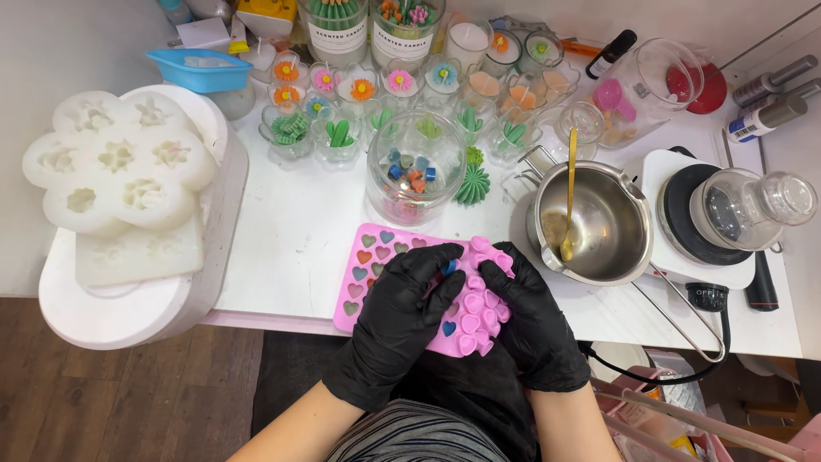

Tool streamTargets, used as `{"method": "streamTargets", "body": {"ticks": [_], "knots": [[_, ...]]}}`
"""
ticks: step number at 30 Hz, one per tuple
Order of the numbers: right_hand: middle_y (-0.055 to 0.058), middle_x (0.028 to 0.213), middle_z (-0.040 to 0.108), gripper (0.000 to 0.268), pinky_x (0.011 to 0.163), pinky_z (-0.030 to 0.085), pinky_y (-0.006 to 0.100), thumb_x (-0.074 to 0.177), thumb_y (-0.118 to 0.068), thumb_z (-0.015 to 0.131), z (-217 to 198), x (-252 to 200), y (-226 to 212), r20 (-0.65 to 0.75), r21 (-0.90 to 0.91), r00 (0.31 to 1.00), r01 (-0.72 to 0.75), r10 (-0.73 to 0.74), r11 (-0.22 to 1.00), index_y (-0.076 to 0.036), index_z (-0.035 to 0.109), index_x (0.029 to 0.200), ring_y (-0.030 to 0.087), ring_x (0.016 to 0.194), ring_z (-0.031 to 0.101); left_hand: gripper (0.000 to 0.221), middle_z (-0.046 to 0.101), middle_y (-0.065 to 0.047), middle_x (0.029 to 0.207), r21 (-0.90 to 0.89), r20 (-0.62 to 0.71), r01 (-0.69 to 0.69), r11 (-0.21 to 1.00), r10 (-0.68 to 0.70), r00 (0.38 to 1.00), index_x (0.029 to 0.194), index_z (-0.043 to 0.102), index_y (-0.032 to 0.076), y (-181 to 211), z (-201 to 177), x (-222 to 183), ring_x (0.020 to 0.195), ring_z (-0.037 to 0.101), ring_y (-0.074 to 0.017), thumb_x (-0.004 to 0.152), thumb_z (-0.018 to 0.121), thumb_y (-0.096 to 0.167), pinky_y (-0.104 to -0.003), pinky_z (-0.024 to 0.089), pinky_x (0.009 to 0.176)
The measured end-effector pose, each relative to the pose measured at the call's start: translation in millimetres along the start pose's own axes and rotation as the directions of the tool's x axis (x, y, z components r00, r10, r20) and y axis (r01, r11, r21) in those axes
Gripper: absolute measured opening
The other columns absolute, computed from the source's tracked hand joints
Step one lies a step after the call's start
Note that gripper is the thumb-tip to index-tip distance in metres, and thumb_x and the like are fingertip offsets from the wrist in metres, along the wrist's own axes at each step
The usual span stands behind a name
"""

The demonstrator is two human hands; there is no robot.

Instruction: Remove small wax heart shapes from a silicone mold and place them into a glass jar.

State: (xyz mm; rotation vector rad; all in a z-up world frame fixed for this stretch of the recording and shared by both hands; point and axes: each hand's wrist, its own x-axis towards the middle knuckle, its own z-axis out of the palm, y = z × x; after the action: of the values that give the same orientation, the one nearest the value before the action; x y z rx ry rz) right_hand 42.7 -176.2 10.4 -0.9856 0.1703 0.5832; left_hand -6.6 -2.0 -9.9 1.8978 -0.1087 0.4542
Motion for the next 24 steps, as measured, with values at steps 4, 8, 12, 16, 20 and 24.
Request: {"method": "streamTargets", "body": {"ticks": [4,8,12,16,20,24], "knots": [[0.005,0.104,0.073,0.026,0.081,0.057,0.032,0.091,-0.016,0.066,3,-4,-4,-0.052,-0.008,0.997,-0.060,0.059,0.998,-0.006,0.066,0.115,0.015,0.093,0.070,0.031,0.075,-0.009,0.107,-0.071,0.039,0.091,0.993,-0.088,0.995,0.123,0.070,0.007,4,-11,5,0.092,0.073,-0.0244,0.093,0.074,0.014,-0.036,0.058,0.080],[0.004,0.102,0.070,0.021,0.078,0.055,0.030,0.093,-0.011,0.069,-3,-6,-4,-0.066,-0.134,0.998,-0.002,-0.007,0.991,-0.005,0.065,0.113,0.013,0.091,0.067,0.031,0.074,-0.007,0.108,0.252,0.018,-0.167,0.953,0.168,0.986,0.126,0.070,0.011,37,-41,33,0.094,0.071,-0.0266,0.096,0.074,0.020,-0.038,0.056,0.079],[0.003,0.100,0.068,0.023,0.078,0.055,0.028,0.088,-0.012,0.074,-7,-8,-4,-0.109,-0.411,0.987,0.061,-0.116,0.909,-0.007,0.064,0.108,0.011,0.090,0.065,0.037,0.072,-0.006,0.105,0.600,0.063,-0.297,0.743,0.326,0.943,0.136,0.066,0.012,76,-72,83,0.095,0.069,-0.0286,0.101,0.072,0.024,-0.040,0.054,0.073],[0.003,0.098,0.067,0.024,0.082,0.052,0.028,0.090,-0.019,0.076,-9,-14,-11,-0.101,-0.746,0.963,0.093,-0.250,0.659,-0.007,0.065,0.108,0.012,0.092,0.061,0.046,0.068,-0.012,0.119,0.635,-0.032,-0.400,0.661,0.540,0.841,0.132,0.060,0.006,84,-73,96,0.097,0.066,-0.0305,0.091,0.072,0.024,-0.039,0.056,0.079],[0.001,0.104,0.068,0.033,0.091,0.049,0.029,0.083,-0.016,0.079,-20,-12,-11,-0.088,-0.849,0.963,0.062,-0.256,0.525,-0.008,0.064,0.112,0.012,0.104,0.060,0.027,0.065,-0.010,0.112,0.613,0.094,-0.417,0.671,0.463,0.882,0.119,0.066,0.010,45,-40,50,0.095,0.067,-0.0303,0.096,0.074,0.022,-0.041,0.056,0.074],[0.003,0.108,0.069,0.045,0.088,0.053,0.029,0.073,-0.006,0.084,-23,-9,-8,-0.037,-0.717,0.986,0.088,-0.164,0.692,-0.006,0.064,0.113,0.012,0.101,0.064,0.022,0.066,-0.009,0.103,0.464,0.243,-0.333,0.821,0.244,0.939,0.107,0.068,0.010,22,-13,-3,0.087,0.067,-0.0293,0.091,0.077,0.023,-0.041,0.054,0.065]]}}
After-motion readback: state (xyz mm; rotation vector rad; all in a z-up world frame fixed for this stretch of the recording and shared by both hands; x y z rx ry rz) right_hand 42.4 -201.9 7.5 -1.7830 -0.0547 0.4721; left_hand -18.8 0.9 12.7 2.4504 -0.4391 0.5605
